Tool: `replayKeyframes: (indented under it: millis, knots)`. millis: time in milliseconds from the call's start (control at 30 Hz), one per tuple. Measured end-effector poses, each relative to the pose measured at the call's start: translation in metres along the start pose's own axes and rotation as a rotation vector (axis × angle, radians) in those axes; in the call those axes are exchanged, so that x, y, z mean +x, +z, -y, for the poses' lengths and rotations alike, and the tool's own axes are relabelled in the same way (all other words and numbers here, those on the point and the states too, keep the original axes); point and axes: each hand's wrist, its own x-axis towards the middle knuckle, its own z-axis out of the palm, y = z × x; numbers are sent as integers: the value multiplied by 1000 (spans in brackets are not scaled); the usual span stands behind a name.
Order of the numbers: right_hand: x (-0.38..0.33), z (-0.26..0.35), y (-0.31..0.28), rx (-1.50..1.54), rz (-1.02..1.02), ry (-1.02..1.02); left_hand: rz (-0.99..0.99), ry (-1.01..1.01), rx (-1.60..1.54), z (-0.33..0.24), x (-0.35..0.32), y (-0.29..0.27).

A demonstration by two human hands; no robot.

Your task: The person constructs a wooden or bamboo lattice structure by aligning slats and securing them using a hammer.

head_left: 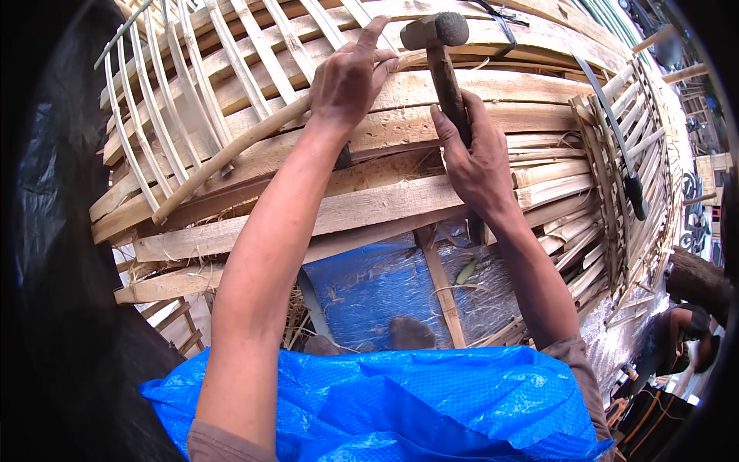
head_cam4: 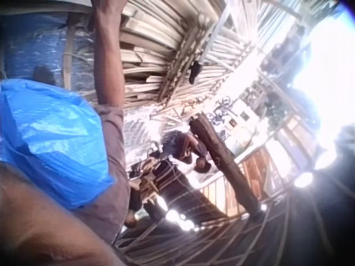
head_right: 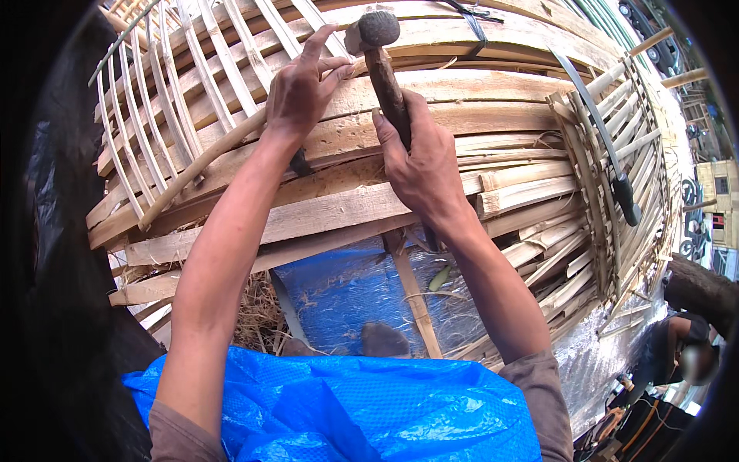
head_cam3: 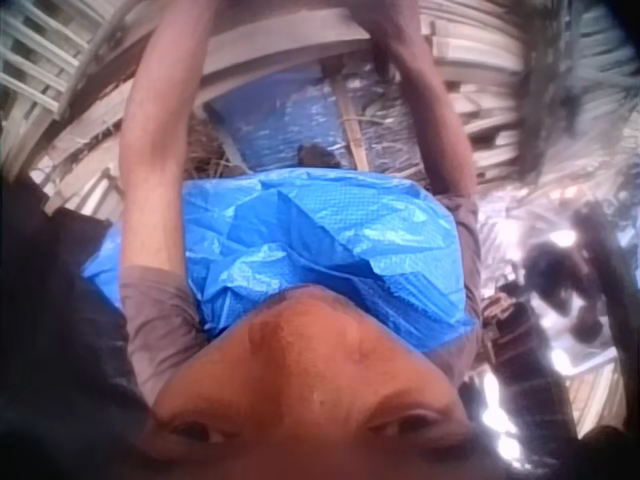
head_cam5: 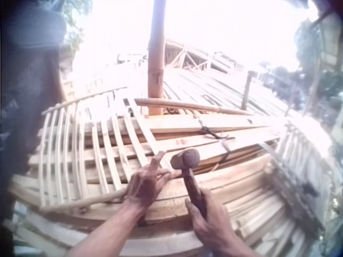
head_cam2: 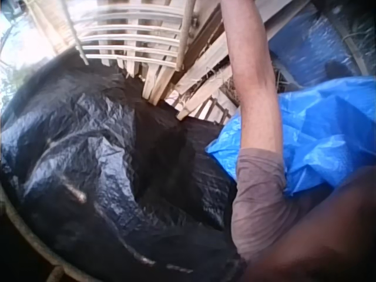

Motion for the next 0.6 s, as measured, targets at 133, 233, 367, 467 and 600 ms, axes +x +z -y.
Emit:
replayKeyframes:
  millis: [133, 233, 367, 467, 600]
  knots:
    - [2, -22, 9, -43, -41, -71, 68, -50, -12, -8, 1, -2]
    - [3, -18, 10, -29, -13, -22, 32, -105, -85, -10, 2, -5]
    - [2, 2, 1, 0, -24, 2, 87, 24, -92, 4, 4, -5]
    - [1, -8, 2, -9, -26, -34, 99, 89, 7, 3, 5, -11]
    - [-9, -18, 4, 6, 18, 57, 105, -192, 108, 18, 10, -4]
